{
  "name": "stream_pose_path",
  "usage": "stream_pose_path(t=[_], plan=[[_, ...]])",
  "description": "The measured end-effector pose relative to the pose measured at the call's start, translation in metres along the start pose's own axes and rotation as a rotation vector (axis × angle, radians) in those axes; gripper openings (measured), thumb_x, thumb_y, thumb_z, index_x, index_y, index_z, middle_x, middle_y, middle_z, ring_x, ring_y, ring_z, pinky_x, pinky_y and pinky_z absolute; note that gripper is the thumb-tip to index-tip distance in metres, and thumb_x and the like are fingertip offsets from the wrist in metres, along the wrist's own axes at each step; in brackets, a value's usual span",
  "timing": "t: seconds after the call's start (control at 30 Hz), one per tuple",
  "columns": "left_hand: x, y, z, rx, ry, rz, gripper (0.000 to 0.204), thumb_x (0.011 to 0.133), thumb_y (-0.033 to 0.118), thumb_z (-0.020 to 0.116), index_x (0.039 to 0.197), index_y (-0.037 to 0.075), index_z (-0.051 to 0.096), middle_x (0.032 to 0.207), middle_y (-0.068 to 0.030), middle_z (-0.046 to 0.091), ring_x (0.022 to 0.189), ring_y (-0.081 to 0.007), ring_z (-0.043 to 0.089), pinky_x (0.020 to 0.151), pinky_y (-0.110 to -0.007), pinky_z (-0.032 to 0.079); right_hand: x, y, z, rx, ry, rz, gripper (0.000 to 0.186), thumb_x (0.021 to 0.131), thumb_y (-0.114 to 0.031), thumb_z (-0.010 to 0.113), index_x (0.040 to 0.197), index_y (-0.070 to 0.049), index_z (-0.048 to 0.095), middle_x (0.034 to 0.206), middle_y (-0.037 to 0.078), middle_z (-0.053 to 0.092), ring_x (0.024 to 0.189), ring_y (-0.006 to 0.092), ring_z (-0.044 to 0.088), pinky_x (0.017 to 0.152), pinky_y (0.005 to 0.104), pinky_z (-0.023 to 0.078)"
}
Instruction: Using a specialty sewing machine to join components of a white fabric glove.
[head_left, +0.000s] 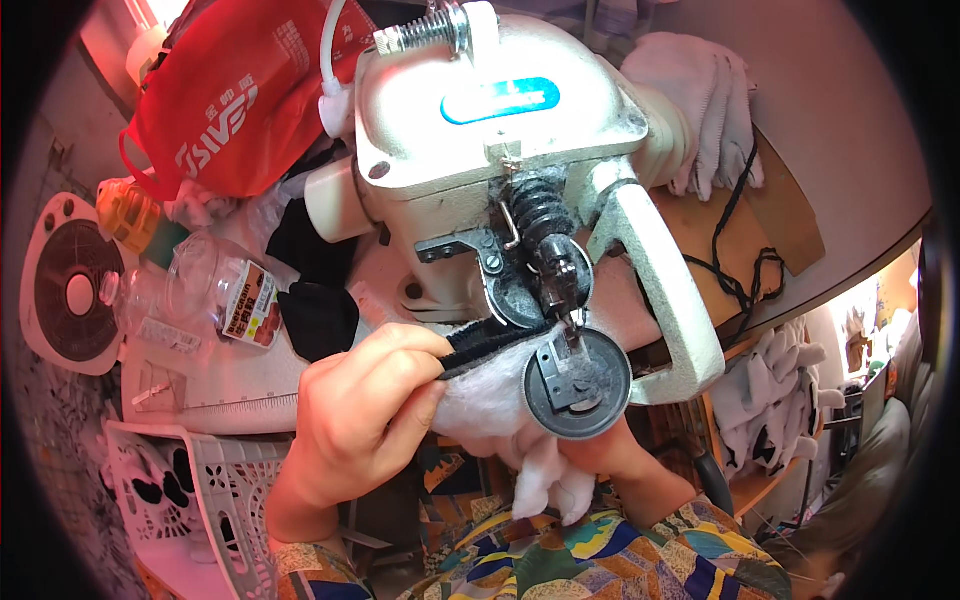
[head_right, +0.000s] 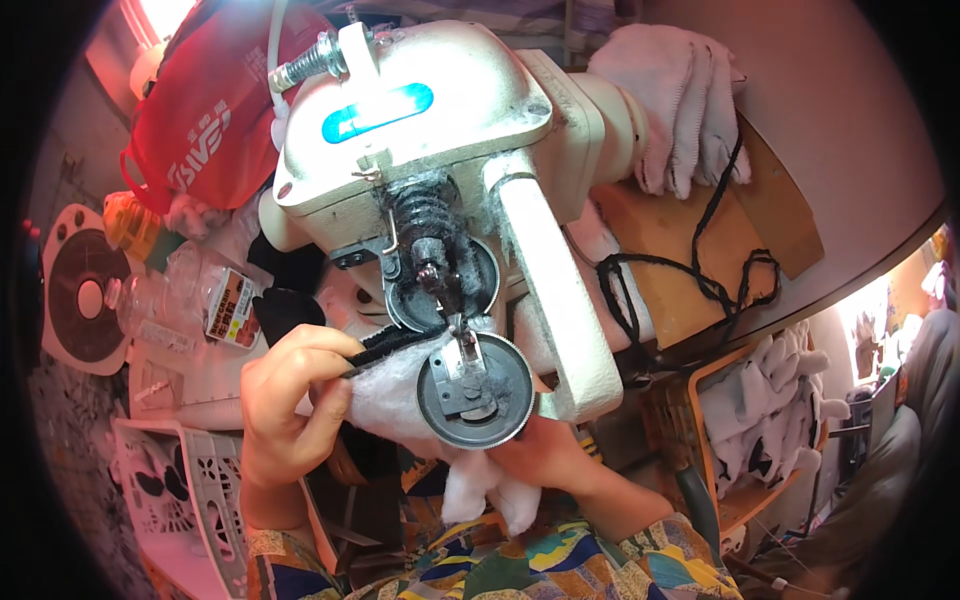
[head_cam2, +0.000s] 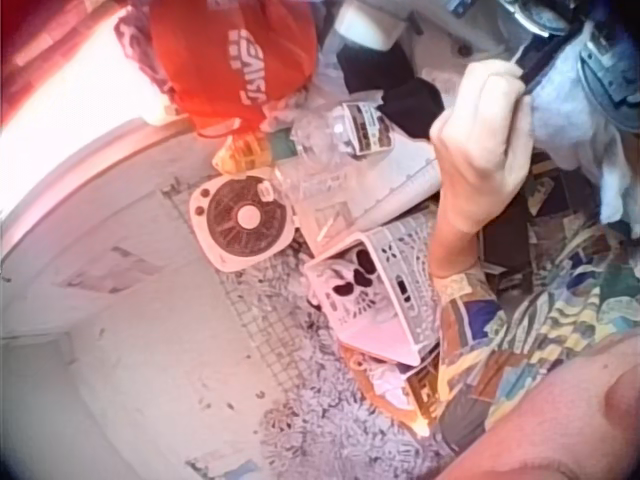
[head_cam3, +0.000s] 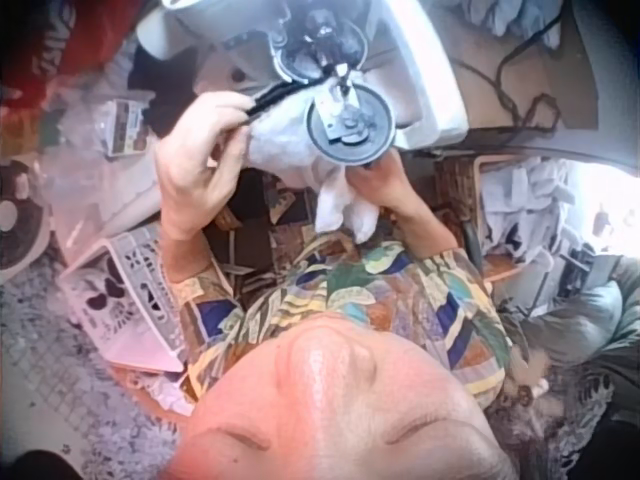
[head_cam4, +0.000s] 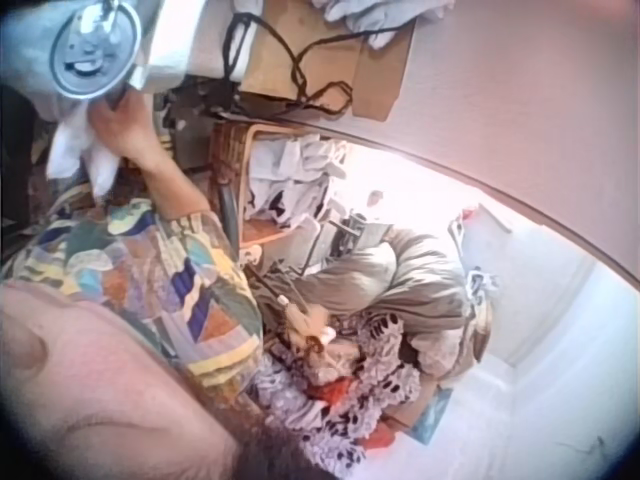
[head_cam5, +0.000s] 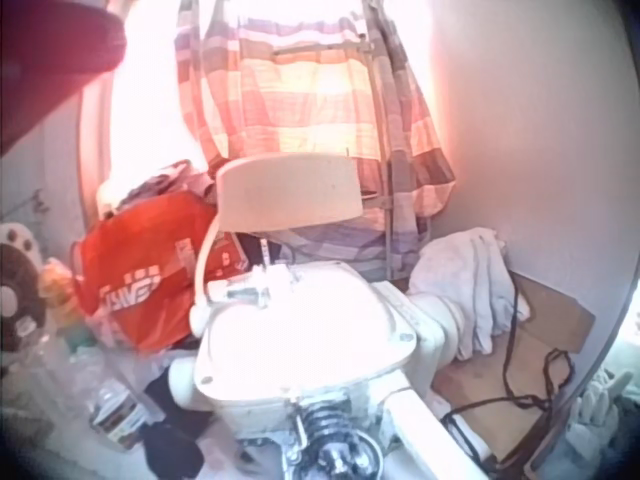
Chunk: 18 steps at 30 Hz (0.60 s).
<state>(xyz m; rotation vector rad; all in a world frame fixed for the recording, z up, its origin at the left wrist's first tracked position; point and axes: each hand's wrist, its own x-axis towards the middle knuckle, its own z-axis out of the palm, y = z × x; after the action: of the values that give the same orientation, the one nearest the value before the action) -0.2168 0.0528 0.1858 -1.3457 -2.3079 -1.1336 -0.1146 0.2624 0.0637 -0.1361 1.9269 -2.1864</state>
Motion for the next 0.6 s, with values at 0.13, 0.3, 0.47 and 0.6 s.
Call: stream_pose_path(t=[0.13,0.3,0.47,0.6], plan=[[-0.004,0.0,0.003,0.021,0.064,0.029,0.019,0.071,-0.006,0.068,0.085,0.0,0.057,0.087,-0.0128,0.064,0.063,-0.0261,0.061,0.053,-0.03,0.047,-0.009,0.003,0.002,-0.14,0.169,-0.079,0.049,0.084,-0.01,0.068,0.128,0.001,0.049,0.116,0.013,0.061,0.111,0.019,0.058,0.096,0.0339,0.045],[-0.004,0.0,0.008,0.128,0.136,0.127,0.021,0.068,-0.006,0.068,0.085,0.0,0.057,0.086,-0.0134,0.064,0.062,-0.0242,0.062,0.051,-0.03,0.046,-0.013,0.005,0.004,-0.222,0.269,-0.201,0.053,0.085,-0.011,0.07,0.131,0.0,0.046,0.119,0.012,0.059,0.111,0.0193,0.057,0.097,0.034,0.045],[0.002,-0.001,0.016,0.282,0.182,0.282,0.02,0.063,0.003,0.066,0.082,0.001,0.057,0.088,-0.0126,0.065,0.058,-0.0205,0.059,0.047,-0.029,0.043,-0.003,0.004,0.002,0.339,0.23,-0.089,0.056,0.086,-0.007,0.068,0.134,0.0,0.039,0.123,0.011,0.056,0.11,0.0182,0.057,0.097,0.0327,0.046],[0.004,0.004,0.02,0.284,0.093,0.24,0.021,0.068,-0.005,0.068,0.086,0.0,0.058,0.09,-0.0141,0.067,0.068,-0.027,0.065,0.058,-0.032,0.051,-0.003,-0.005,-0.003,0.429,0.188,-0.045,0.059,0.088,-0.004,0.063,0.138,0.0,0.033,0.128,0.011,0.052,0.113,0.0183,0.055,0.098,0.0331,0.045]])
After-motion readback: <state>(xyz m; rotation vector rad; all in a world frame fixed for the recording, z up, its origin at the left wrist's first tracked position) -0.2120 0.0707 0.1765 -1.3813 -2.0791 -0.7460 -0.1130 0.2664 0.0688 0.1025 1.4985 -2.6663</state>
